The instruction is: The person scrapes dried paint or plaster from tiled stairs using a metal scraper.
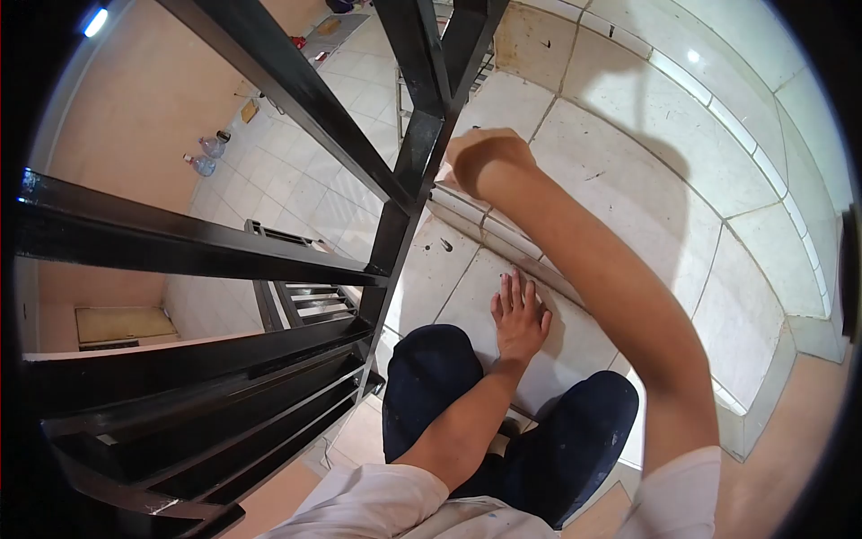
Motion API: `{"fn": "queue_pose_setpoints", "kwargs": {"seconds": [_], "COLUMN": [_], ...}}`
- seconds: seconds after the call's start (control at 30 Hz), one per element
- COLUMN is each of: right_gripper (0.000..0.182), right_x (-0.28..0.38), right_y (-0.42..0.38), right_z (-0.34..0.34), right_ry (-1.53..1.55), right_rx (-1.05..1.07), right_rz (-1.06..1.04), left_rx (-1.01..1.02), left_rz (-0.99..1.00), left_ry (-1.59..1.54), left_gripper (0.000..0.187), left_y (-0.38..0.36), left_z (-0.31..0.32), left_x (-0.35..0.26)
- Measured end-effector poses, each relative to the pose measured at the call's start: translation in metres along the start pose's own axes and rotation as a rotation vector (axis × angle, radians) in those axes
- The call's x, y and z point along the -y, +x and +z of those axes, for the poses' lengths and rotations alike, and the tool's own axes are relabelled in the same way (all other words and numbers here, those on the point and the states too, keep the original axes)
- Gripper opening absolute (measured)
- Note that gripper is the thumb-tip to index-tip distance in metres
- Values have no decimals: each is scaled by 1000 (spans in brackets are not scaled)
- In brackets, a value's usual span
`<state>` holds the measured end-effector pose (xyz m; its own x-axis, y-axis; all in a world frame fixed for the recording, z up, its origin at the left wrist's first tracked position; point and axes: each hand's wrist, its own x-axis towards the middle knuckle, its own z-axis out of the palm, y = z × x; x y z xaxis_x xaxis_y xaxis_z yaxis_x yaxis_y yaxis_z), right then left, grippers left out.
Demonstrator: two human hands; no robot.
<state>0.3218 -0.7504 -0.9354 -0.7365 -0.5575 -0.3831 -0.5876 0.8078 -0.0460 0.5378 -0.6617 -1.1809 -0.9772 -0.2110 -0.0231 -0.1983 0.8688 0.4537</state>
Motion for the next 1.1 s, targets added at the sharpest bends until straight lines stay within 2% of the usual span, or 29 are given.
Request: {"fn": "queue_pose_setpoints", "kwargs": {"seconds": [0.03, 0.1, 0.17, 0.23, 0.27, 0.3, 0.37, 0.43, 0.5, 0.53, 0.57, 0.67, 0.77, 0.83, 0.9, 0.93, 1.03, 1.1], "right_gripper": [33, 33, 32, 28, 28, 28, 31, 32, 30, 32, 32, 33, 33, 33, 34, 32, 32, 33], "right_x": [-2, -6, -2, -8, -16, -14, -5, -7, -16, -14, -7, 0, -8, -7, -9, -14, 0, -6], "right_y": [3, -3, -6, 4, 0, 2, 9, 4, -8, -6, -5, -4, -8, 7, -5, -10, 8, 0], "right_z": [3, -8, -2, 21, 22, 21, 13, 6, 6, -2, 1, 8, -2, 21, 18, 4, 18, 13], "right_ry": [2, -48, 9, 72, 90, 93, 56, 33, 64, 31, 28, 35, -1, 50, 114, 36, 22, 48], "right_rx": [2, 144, 163, -74, -117, -113, 30, -20, -29, 99, 103, -56, 51, 15, -90, 54, 43, -39], "right_rz": [-3, 8, 45, -4, -56, -57, 67, 60, -62, -8, -11, -14, -3, 65, -50, -27, 88, 35], "left_rx": [3, 7, 15, 4, 9, 8, 10, -20, -4, -8, -6, -10, -14, -33, -35, -27, -29, -56], "left_rz": [-5, -10, -17, -12, -12, -7, -6, -5, -4, -3, -8, -10, -13, 8, 3, 7, 9, 14], "left_ry": [-4, 2, 14, 0, 2, 1, 4, 1, 8, 6, 3, 44, 0, 7, 14, 21, 17, 2], "left_gripper": [70, 70, 70, 69, 69, 69, 69, 70, 70, 71, 71, 70, 69, 70, 70, 71, 69, 69], "left_y": [-3, -2, -7, -3, -4, -4, -9, -4, -7, -3, -7, -4, -3, -4, -3, -4, -5, 2], "left_z": [1, 1, -1, 1, 1, 1, 0, 2, 0, 0, 1, 0, 0, 0, 0, 1, -1, 1], "left_x": [2, 1, 1, 1, 1, 1, 1, 0, 2, 0, 0, 0, 0, 1, 0, 0, 0, -2]}}
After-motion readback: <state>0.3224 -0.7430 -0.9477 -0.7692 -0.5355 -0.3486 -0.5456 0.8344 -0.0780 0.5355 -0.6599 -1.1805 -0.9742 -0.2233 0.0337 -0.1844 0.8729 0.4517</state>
